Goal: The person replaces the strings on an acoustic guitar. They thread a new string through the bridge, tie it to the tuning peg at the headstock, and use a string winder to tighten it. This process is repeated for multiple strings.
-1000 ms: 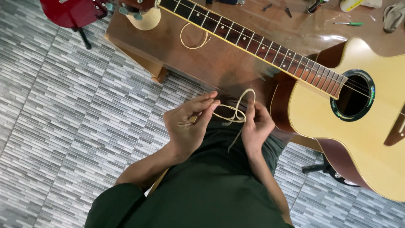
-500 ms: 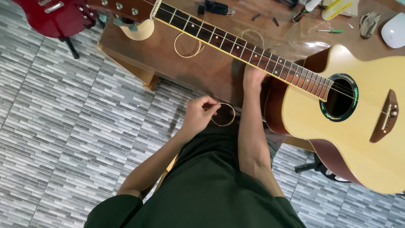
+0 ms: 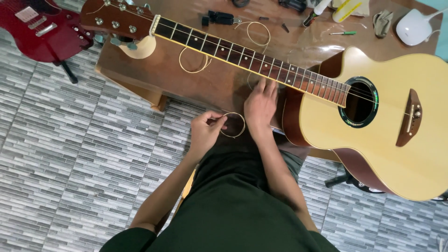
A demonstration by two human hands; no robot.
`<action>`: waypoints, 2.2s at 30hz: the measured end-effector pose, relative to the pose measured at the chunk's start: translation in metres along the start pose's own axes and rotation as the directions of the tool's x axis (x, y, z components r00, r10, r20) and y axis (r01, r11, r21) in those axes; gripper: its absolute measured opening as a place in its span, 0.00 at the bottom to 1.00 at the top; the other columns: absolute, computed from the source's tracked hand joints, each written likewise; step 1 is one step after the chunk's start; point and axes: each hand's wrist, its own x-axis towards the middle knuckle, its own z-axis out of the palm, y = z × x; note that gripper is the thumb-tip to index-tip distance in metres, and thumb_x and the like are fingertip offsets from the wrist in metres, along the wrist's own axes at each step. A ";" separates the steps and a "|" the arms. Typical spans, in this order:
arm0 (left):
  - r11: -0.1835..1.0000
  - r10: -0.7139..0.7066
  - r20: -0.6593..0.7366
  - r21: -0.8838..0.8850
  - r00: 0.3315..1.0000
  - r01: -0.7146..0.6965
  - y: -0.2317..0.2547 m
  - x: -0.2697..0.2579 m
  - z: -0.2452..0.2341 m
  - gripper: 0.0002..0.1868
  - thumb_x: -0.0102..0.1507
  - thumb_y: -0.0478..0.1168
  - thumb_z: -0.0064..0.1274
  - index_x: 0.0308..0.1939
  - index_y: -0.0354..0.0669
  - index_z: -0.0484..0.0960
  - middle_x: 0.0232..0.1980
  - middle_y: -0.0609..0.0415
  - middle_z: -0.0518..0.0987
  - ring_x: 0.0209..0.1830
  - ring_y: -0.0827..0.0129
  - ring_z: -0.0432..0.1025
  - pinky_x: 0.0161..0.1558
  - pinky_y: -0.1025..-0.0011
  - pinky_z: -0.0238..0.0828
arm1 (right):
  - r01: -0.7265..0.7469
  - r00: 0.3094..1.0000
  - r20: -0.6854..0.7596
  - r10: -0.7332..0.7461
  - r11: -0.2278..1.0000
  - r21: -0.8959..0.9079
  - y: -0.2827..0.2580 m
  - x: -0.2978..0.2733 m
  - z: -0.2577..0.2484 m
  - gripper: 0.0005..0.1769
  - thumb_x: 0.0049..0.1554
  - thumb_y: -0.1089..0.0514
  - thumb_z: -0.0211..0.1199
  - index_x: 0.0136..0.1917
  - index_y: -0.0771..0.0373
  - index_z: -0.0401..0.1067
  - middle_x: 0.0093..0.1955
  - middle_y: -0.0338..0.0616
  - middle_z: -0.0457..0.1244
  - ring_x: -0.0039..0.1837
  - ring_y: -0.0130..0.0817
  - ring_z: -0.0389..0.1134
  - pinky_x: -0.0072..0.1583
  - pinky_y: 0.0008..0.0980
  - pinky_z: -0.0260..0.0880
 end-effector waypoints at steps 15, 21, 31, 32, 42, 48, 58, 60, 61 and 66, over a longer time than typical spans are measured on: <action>0.708 -0.183 0.574 -0.486 0.798 0.512 0.086 -0.028 0.015 0.10 0.62 0.30 0.63 0.46 0.28 0.84 0.44 0.45 0.86 0.45 0.66 0.82 0.52 0.68 0.82 | -0.298 0.940 0.219 0.262 0.317 0.900 0.008 -0.076 -0.149 0.11 0.67 0.64 0.56 0.49 0.69 0.79 0.22 0.44 0.60 0.22 0.24 0.57 0.27 0.21 0.59; 0.832 -0.089 0.522 -0.430 0.848 0.352 0.104 -0.038 0.030 0.12 0.61 0.28 0.62 0.48 0.22 0.82 0.46 0.34 0.83 0.49 0.54 0.82 0.52 0.61 0.82 | -0.117 0.942 -0.071 0.328 0.519 0.847 -0.002 -0.066 -0.174 0.10 0.66 0.69 0.57 0.54 0.78 0.77 0.22 0.50 0.63 0.21 0.30 0.61 0.28 0.25 0.61; 0.850 0.039 0.418 -0.491 0.908 0.190 0.089 -0.039 0.053 0.11 0.61 0.28 0.64 0.46 0.24 0.84 0.48 0.37 0.82 0.48 0.60 0.81 0.53 0.65 0.80 | -0.115 0.918 -0.098 0.384 0.496 0.861 -0.006 -0.056 -0.175 0.12 0.66 0.70 0.55 0.58 0.80 0.74 0.24 0.52 0.62 0.23 0.31 0.62 0.27 0.25 0.61; 0.873 0.011 0.383 -0.454 0.924 0.178 0.085 -0.038 0.053 0.11 0.62 0.29 0.64 0.46 0.25 0.84 0.47 0.38 0.83 0.47 0.60 0.81 0.52 0.65 0.81 | -0.086 0.911 -0.136 0.388 0.502 0.860 -0.006 -0.056 -0.175 0.12 0.66 0.70 0.55 0.59 0.80 0.74 0.23 0.52 0.63 0.22 0.31 0.61 0.27 0.25 0.60; 0.750 -0.172 0.303 -0.576 0.937 0.325 0.078 -0.041 0.058 0.12 0.64 0.31 0.61 0.50 0.26 0.84 0.43 0.40 0.86 0.43 0.63 0.83 0.49 0.69 0.84 | 0.026 0.905 -0.310 0.292 0.687 0.726 -0.001 -0.067 -0.165 0.12 0.62 0.73 0.58 0.58 0.79 0.76 0.26 0.52 0.65 0.26 0.34 0.65 0.32 0.30 0.66; 0.757 -0.167 0.392 -0.537 0.904 0.373 0.076 -0.045 0.060 0.11 0.65 0.33 0.60 0.47 0.26 0.84 0.43 0.40 0.85 0.45 0.64 0.80 0.53 0.67 0.79 | -0.051 0.921 -0.121 0.371 0.422 0.905 0.000 -0.057 -0.160 0.11 0.65 0.71 0.55 0.58 0.78 0.75 0.26 0.47 0.62 0.27 0.27 0.61 0.33 0.27 0.65; 0.960 0.104 0.284 -0.279 0.953 -0.022 0.094 -0.029 0.042 0.10 0.63 0.30 0.62 0.47 0.31 0.87 0.47 0.42 0.85 0.50 0.61 0.81 0.52 0.67 0.80 | 0.118 0.905 -0.358 0.232 0.671 0.732 0.003 -0.071 -0.158 0.12 0.61 0.73 0.59 0.56 0.82 0.76 0.26 0.48 0.66 0.27 0.33 0.67 0.35 0.29 0.68; 0.929 -0.039 0.255 -0.348 0.966 0.129 0.078 -0.032 0.047 0.11 0.66 0.32 0.59 0.50 0.27 0.84 0.45 0.40 0.86 0.44 0.64 0.81 0.50 0.67 0.81 | 0.139 0.914 -0.367 0.173 0.716 0.684 0.002 -0.074 -0.152 0.11 0.61 0.72 0.59 0.56 0.80 0.76 0.27 0.45 0.67 0.28 0.33 0.69 0.36 0.30 0.71; 0.929 -0.045 0.253 -0.346 0.966 0.134 0.085 -0.034 0.048 0.11 0.66 0.32 0.59 0.50 0.27 0.84 0.45 0.40 0.86 0.44 0.64 0.81 0.50 0.67 0.81 | 0.135 0.916 -0.361 0.173 0.716 0.685 0.002 -0.075 -0.152 0.11 0.61 0.72 0.59 0.56 0.80 0.76 0.27 0.45 0.67 0.28 0.33 0.69 0.36 0.30 0.71; 0.774 -0.153 0.337 -0.544 0.929 0.324 0.083 -0.034 0.049 0.11 0.65 0.33 0.60 0.49 0.27 0.83 0.42 0.41 0.85 0.43 0.65 0.82 0.49 0.70 0.83 | 0.016 0.949 -0.191 0.252 0.565 0.825 -0.003 -0.066 -0.151 0.11 0.63 0.73 0.55 0.57 0.79 0.75 0.23 0.44 0.61 0.26 0.28 0.62 0.33 0.30 0.65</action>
